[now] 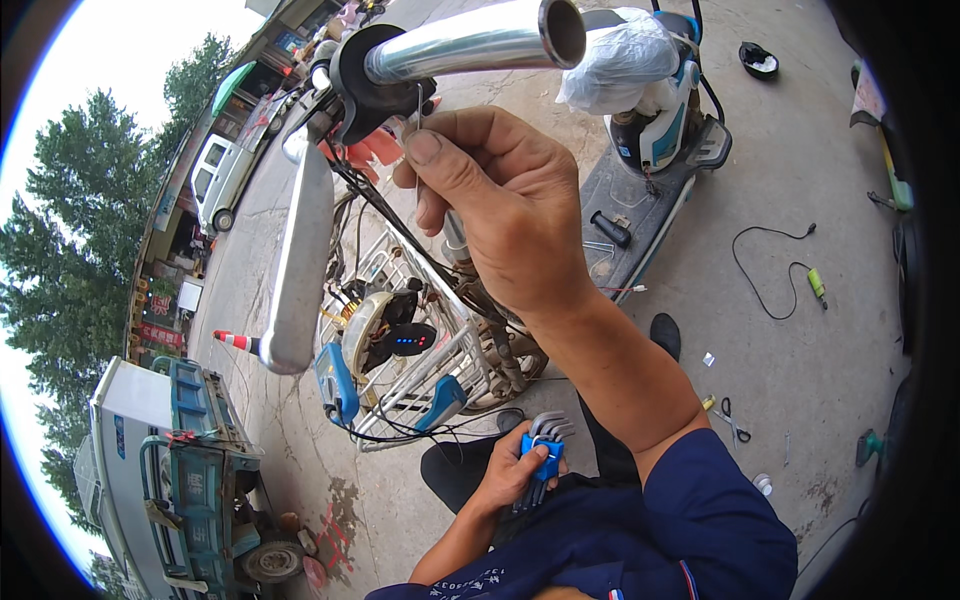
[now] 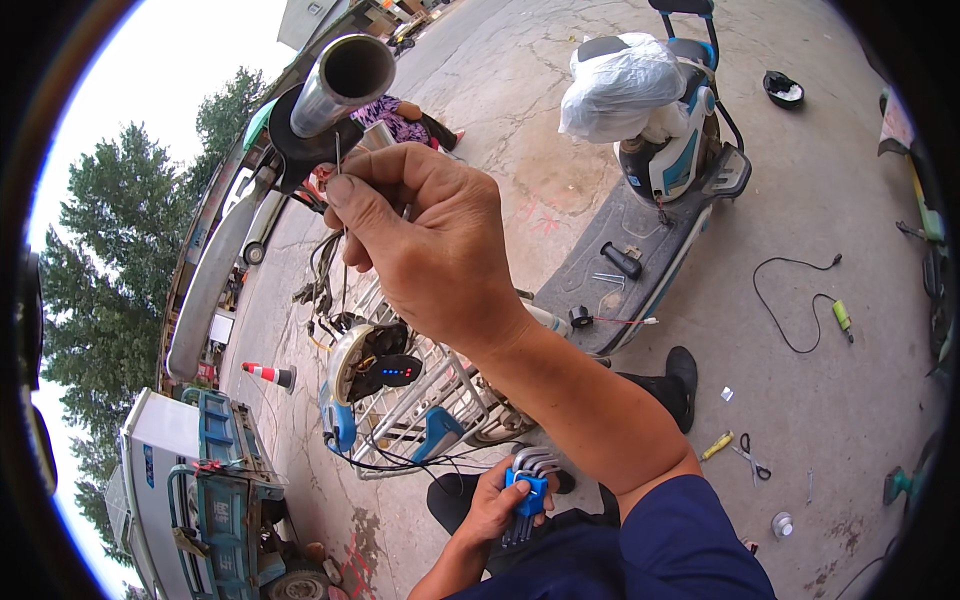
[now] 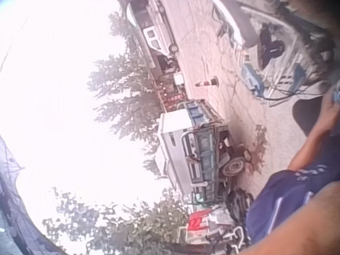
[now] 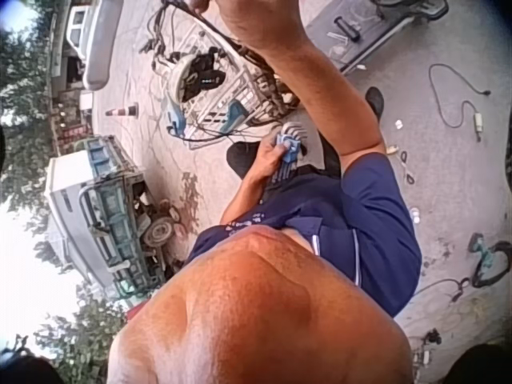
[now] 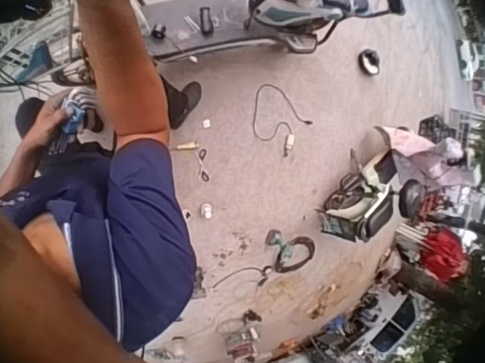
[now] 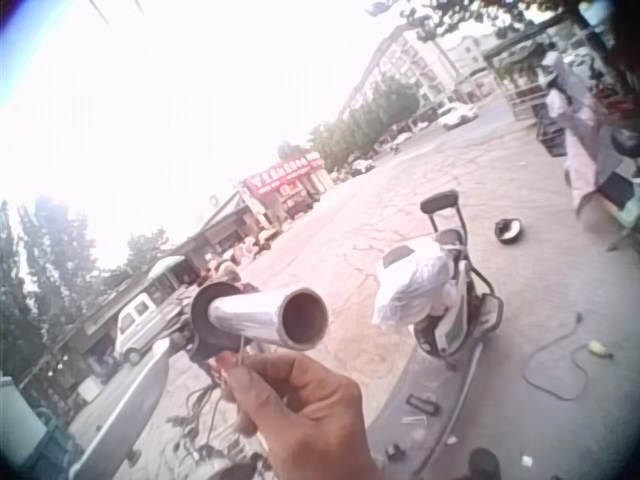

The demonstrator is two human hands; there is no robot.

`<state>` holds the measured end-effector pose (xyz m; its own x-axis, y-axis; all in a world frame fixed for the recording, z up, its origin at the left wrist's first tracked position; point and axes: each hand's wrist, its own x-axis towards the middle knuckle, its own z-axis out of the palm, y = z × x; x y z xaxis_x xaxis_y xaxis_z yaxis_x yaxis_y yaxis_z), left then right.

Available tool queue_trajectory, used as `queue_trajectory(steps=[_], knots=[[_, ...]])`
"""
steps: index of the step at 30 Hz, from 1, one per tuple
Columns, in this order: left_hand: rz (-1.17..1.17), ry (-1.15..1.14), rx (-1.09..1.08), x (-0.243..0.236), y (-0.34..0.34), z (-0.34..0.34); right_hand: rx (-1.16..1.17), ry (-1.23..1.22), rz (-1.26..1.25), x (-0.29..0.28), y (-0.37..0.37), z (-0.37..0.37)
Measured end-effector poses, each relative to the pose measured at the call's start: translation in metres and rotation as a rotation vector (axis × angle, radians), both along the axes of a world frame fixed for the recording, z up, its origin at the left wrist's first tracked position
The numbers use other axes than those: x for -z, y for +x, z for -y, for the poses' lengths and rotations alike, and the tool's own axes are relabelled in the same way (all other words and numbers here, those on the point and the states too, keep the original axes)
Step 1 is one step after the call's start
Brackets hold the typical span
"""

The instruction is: The person works on the handlebar of an electric scooter, using an Allen key to loosen and remove the right handle grip and brake lever. They then use a screwdriver to adjust components within the handlebar stem before reattaching the grip and lever.

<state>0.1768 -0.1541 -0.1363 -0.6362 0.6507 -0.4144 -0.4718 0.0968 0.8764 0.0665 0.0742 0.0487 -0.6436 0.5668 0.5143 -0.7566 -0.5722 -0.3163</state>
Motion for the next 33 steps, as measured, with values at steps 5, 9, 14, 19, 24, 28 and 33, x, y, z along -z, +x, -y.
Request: queue_trajectory(steps=[5,9,14,19,24,28,33], knots=[[0.029,0.0,0.024,0.003,-0.003,0.003,-0.023,-0.007,-0.008,-0.001,0.001,0.0],[0.029,-0.009,0.025,0.004,-0.002,0.003,-0.096,-0.06,-0.039,-0.005,0.001,0.005],[0.003,0.0,-0.01,-0.005,0.001,-0.007,-0.213,-0.159,-0.059,-0.01,0.003,0.012],[-0.013,-0.013,-0.007,-0.003,0.0,-0.003,-0.242,-0.208,-0.08,-0.009,0.003,0.012],[-0.011,-0.02,-0.015,-0.004,0.0,-0.003,-0.14,-0.113,-0.039,-0.002,0.0,0.006],[-0.026,-0.051,-0.011,-0.005,0.001,-0.005,0.128,0.015,0.012,0.0,-0.001,0.002],[-0.026,-0.065,-0.002,-0.003,0.0,-0.007,0.715,0.29,-0.009,0.003,-0.012,-0.008]])
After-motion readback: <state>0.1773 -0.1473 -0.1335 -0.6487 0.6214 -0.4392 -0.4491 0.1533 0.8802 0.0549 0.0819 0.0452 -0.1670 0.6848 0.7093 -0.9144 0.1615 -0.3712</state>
